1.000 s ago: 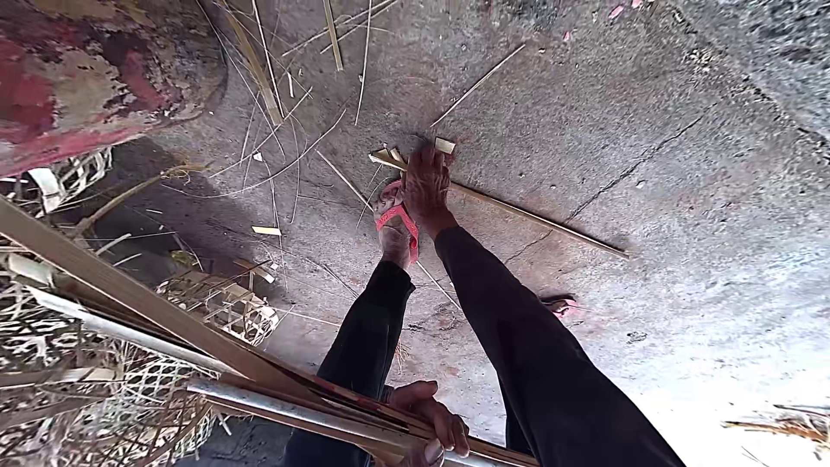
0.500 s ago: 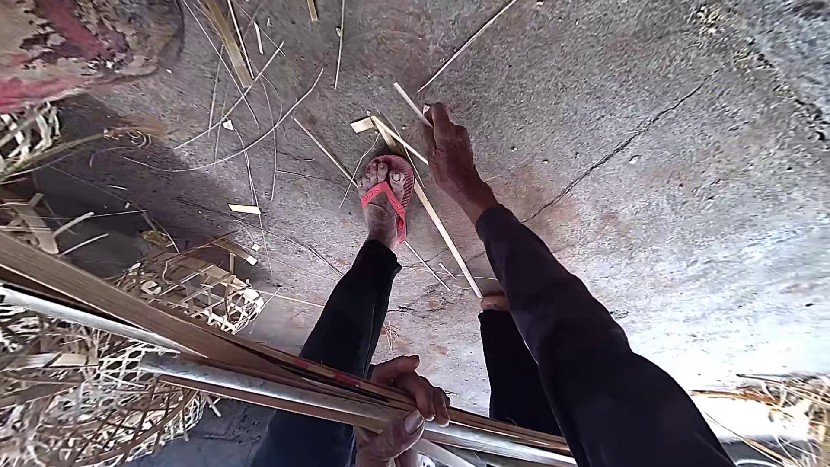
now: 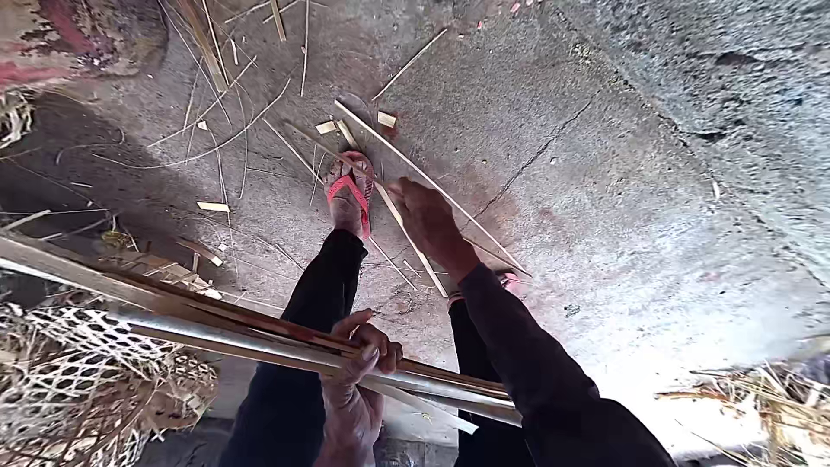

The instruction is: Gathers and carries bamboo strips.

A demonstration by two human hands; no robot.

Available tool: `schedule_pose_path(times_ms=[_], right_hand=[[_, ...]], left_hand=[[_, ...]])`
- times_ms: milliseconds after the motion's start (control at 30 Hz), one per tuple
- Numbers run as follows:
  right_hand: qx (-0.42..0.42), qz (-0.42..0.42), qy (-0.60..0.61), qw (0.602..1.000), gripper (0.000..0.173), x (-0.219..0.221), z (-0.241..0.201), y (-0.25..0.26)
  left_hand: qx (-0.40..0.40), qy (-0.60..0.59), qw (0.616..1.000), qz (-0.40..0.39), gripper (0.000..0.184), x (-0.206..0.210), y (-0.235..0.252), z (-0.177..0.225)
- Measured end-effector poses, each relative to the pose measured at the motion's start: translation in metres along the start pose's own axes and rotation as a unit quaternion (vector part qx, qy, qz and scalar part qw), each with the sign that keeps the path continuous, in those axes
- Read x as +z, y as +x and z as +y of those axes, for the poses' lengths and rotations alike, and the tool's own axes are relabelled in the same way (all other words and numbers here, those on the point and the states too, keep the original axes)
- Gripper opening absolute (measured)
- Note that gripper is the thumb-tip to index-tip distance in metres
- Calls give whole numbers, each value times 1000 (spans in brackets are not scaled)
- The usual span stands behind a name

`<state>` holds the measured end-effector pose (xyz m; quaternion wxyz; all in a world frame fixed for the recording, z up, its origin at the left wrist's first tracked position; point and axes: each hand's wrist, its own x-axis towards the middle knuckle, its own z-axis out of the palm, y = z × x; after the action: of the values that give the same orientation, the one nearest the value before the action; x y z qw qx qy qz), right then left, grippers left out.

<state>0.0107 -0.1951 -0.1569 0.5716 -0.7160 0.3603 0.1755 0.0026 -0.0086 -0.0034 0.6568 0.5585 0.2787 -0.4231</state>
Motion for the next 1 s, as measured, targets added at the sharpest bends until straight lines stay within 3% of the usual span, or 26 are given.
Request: schedule_pose_path(times_ms=[100,200,267,367,467,533,600,700,733,800,867,933,1000], right_hand=[[-82,-58,99,990,23,-25,-74,-71],[-120,-146,240,952,28,2,-116,-123],[-136,-163,262,941,30,22,-125,-136],[-150,-145,299,931,31,48,-118,-137],[-115,-73,272,952,33,57,-81,-138],[-39,-30,329,943,29,48,-44,-132],[17,67,371,926,31,49,9,-105],[120,272,200,933,30,39,82,-82],[156,285,110,939,34,34,105,-86],[229,230,1,946,44,30,137,-99],[303,151,52,939,51,40,147,-113],[271,163,43,948,46,57,136,-125],[212,246,-23,946,38,67,127,-137]], left_hand=[[43,-18,998,-33,41,3,-23,-18],[48,-36,997,47,39,3,-64,-27],[40,-36,995,87,31,-3,-80,-31],[49,-28,995,77,33,-30,-68,-33],[29,-23,999,39,24,-56,-54,-32],[31,-13,999,10,18,-79,-40,-22],[26,0,1000,19,16,-102,-31,-14],[6,1,999,39,15,-118,-28,-10],[0,-2,999,42,16,-120,-28,-8],[-4,-10,999,43,18,-122,-26,-5],[-7,-17,999,43,19,-123,-26,-2],[-4,-25,999,44,20,-125,-25,0],[-4,-32,998,44,20,-126,-25,1]])
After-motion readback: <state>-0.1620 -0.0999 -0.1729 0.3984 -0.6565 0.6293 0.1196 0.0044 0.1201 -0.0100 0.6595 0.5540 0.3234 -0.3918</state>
